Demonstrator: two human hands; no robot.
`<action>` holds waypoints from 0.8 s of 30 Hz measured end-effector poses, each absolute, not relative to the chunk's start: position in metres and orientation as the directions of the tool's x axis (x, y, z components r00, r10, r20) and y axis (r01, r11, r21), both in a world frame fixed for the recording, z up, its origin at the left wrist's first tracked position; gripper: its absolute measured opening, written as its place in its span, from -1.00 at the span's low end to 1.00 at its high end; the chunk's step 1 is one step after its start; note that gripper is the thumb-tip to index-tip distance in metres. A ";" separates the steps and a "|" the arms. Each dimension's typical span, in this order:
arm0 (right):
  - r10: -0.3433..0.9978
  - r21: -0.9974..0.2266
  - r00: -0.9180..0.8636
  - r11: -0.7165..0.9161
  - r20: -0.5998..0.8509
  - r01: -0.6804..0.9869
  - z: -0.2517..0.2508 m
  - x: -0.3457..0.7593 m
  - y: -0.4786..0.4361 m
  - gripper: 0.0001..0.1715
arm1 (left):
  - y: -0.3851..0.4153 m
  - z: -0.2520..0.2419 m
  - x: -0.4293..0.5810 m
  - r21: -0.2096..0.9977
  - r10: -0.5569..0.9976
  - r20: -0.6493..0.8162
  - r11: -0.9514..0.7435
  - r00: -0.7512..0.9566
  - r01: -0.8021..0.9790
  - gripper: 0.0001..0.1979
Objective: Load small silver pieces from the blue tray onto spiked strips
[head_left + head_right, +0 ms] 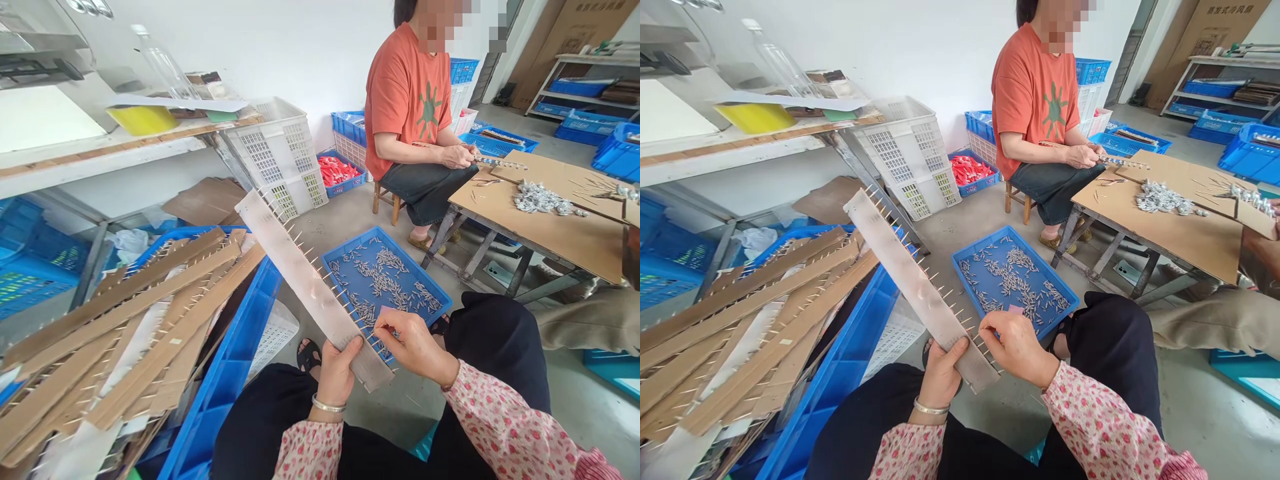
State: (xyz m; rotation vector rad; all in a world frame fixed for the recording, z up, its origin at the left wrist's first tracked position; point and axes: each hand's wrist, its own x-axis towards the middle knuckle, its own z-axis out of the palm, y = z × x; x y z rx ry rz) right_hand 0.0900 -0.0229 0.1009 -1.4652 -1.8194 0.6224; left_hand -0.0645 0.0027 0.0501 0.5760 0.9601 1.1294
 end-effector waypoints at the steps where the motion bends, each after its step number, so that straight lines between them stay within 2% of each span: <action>1: 0.972 -0.746 -0.098 0.226 0.213 0.626 0.100 0.089 -0.023 -0.78 | 0.003 0.050 -0.064 0.804 0.936 -0.336 0.345 0.110 -0.483 -0.72; 6: 0.991 -0.798 -0.034 0.123 0.128 0.590 0.097 0.084 -0.020 -0.77 | 0.003 0.047 -0.064 0.814 0.947 -0.307 0.313 0.095 -0.489 -0.76; 12: 0.999 -0.855 0.025 0.023 0.042 0.518 0.091 0.078 -0.018 -0.77 | 0.002 0.044 -0.063 0.829 0.953 -0.300 0.282 0.043 -0.483 -0.71; 24: 0.999 -0.930 0.034 -0.013 -0.001 0.366 0.074 0.067 -0.010 -0.81 | 0.002 0.043 -0.061 0.807 0.936 -0.353 0.295 -0.017 -0.512 -0.69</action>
